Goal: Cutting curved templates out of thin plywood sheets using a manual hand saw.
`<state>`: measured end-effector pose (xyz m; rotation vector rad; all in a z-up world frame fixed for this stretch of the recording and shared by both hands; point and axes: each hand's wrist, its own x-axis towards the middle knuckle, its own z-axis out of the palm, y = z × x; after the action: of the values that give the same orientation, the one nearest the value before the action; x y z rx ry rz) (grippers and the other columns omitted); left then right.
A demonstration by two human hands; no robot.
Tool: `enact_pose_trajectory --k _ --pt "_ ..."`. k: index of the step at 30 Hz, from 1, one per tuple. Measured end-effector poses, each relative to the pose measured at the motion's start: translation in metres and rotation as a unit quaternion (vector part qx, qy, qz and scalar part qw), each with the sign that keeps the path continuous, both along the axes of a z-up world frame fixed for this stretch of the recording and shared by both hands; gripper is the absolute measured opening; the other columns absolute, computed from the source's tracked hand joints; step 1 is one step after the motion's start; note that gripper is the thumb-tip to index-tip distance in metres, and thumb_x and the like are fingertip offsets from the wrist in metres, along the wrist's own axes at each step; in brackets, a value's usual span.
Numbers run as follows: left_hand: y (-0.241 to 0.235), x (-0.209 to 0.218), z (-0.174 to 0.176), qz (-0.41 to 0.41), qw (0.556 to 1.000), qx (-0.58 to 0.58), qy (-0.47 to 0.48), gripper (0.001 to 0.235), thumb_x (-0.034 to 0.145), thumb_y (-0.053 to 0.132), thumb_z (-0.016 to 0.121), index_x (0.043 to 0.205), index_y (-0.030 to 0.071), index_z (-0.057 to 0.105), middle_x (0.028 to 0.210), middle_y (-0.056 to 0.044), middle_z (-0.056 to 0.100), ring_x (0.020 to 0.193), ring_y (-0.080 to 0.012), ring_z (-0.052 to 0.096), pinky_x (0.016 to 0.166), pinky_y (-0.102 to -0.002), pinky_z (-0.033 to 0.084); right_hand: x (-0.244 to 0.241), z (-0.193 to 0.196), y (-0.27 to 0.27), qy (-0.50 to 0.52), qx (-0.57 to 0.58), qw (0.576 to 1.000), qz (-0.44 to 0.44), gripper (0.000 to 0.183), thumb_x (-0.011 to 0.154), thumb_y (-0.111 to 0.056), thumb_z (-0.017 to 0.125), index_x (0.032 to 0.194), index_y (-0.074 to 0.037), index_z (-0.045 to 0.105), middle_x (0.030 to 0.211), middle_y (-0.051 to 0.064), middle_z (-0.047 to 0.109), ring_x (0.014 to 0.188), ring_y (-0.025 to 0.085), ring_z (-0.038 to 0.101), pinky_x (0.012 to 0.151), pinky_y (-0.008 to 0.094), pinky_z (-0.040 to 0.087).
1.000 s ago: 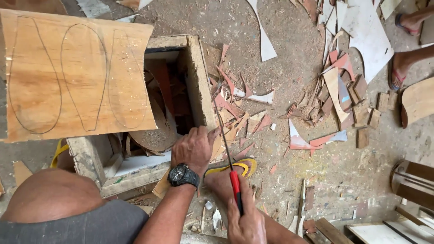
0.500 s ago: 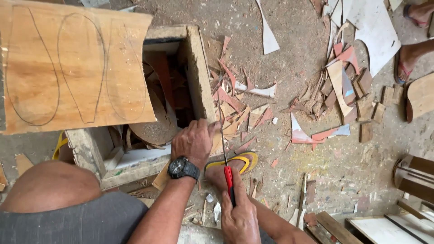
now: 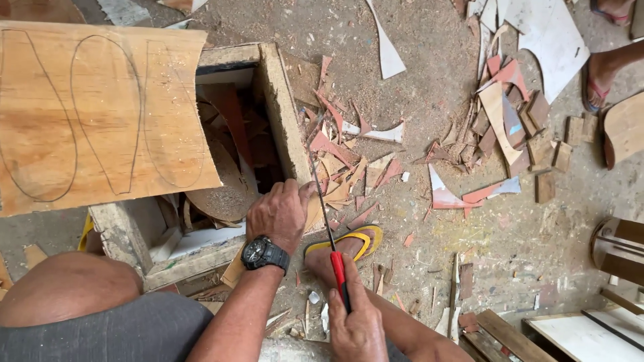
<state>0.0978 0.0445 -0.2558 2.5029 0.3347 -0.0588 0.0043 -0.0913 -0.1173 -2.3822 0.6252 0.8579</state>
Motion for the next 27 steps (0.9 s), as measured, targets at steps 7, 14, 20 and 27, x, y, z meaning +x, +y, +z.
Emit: enact_pose_trajectory --k 7,14,20,27 --pt "-0.001 -0.005 -0.004 0.017 1.000 0.005 -0.018 0.046 0.104 0.054 0.051 0.084 0.013 0.060 0.078 -0.009 0.066 0.065 -0.0351 0.066 0.052 -0.051 0.052 -0.002 0.013 -0.009 0.035 -0.041 0.998 -0.037 0.070 0.095 -0.044 0.044 0.163 -0.043 0.026 0.072 0.006 0.072 0.051 0.017 0.065 0.052 0.033 0.067" --pt "0.001 -0.001 0.000 0.008 1.000 0.002 -0.004 0.038 0.104 0.046 0.057 0.087 0.012 0.063 0.079 -0.009 0.068 0.066 -0.0343 0.068 0.054 -0.049 0.053 -0.010 -0.004 -0.010 0.018 -0.047 0.998 0.042 0.069 0.094 -0.044 0.045 0.160 -0.051 0.025 0.123 0.011 0.077 0.099 0.033 0.082 0.090 0.043 0.067" --pt "-0.002 -0.002 -0.003 0.015 0.999 0.033 -0.030 0.037 0.103 0.047 0.059 0.085 0.015 0.062 0.074 -0.005 0.066 0.061 -0.0280 0.065 0.050 -0.044 0.052 0.003 0.003 0.000 0.082 -0.013 0.996 0.041 0.073 0.097 -0.038 0.046 0.162 -0.051 0.016 0.136 0.014 0.068 0.090 0.026 0.086 0.094 0.040 0.071" --pt "0.004 -0.002 0.002 -0.006 1.000 0.000 0.017 0.043 0.109 0.046 0.046 0.091 0.012 0.065 0.079 -0.008 0.069 0.063 -0.0289 0.067 0.052 -0.045 0.054 0.013 -0.005 0.002 -0.058 0.068 0.995 0.055 0.067 0.096 -0.036 0.048 0.160 -0.023 0.034 0.147 0.013 0.061 0.125 0.036 0.068 0.106 0.039 0.051"
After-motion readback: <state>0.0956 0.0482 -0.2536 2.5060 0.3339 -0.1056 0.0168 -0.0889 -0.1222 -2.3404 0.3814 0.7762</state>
